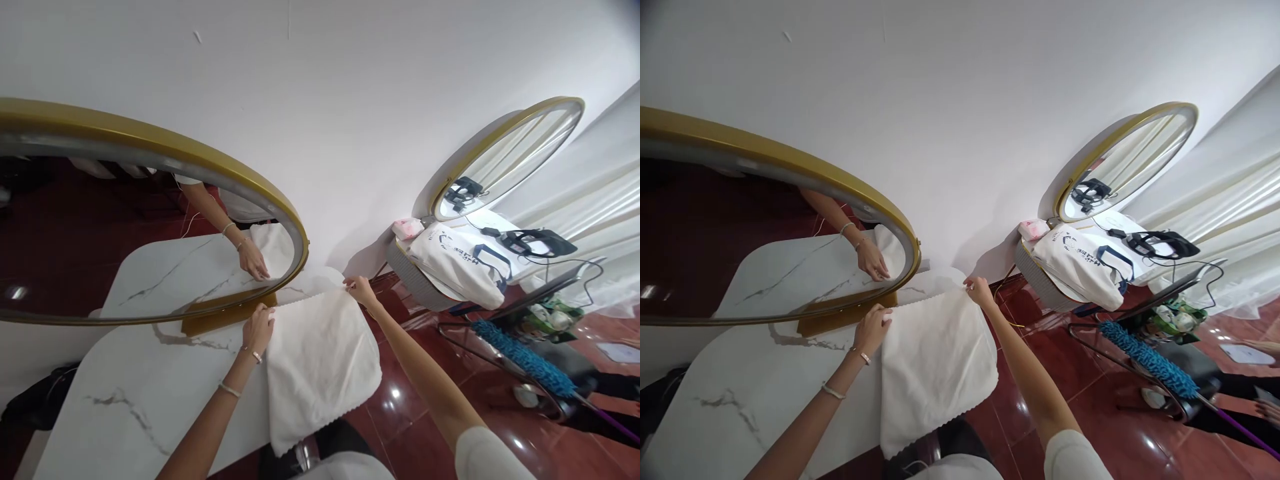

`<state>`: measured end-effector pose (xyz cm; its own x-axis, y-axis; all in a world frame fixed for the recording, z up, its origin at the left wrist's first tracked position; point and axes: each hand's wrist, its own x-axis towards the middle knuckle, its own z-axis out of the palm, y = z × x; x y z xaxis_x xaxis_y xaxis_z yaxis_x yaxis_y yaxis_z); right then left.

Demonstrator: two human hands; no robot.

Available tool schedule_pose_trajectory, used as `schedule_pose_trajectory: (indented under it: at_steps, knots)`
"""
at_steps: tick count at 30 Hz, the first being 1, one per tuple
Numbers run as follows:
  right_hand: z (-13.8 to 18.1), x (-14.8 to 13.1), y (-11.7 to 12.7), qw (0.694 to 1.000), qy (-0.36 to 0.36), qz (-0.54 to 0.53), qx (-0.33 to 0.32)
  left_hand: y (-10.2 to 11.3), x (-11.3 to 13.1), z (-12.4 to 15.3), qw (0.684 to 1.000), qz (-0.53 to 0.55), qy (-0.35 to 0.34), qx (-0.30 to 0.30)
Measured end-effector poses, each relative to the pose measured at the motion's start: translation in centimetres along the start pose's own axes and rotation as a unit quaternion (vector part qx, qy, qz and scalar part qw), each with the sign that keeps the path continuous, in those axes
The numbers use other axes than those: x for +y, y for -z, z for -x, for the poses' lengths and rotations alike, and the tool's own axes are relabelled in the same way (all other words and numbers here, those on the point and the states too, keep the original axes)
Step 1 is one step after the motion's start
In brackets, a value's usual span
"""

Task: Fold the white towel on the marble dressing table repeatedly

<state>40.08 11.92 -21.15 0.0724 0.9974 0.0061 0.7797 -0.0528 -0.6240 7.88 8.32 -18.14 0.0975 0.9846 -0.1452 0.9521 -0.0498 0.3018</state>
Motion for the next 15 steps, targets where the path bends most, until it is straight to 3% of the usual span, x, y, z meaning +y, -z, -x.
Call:
schedule_pose_trajectory:
  at_steps: [3,6,11,15]
  knots:
    - [-1.4,0.9,-0.9,1.000,-0.011,0.013,0.012,-0.8,-0.1,0.0,1.000,-0.004,0.015,0.025]
    - [-1.1,1.0,-2.0,0.999,-0.008,0.031,0.029,-3.0,0.0,1.1,0.998,-0.003,0.022,0.063]
    - [4.5,-0.4,-6.3,0.997,0.037,0.065,0.031,-9.9,0.7,3.6,0.971,0.034,-0.117,0.206]
    - [7.1,-1.1,-9.6,0.986,0.049,0.160,-0.009,-12.6,1.1,2.8,0.964,0.027,-0.135,0.228]
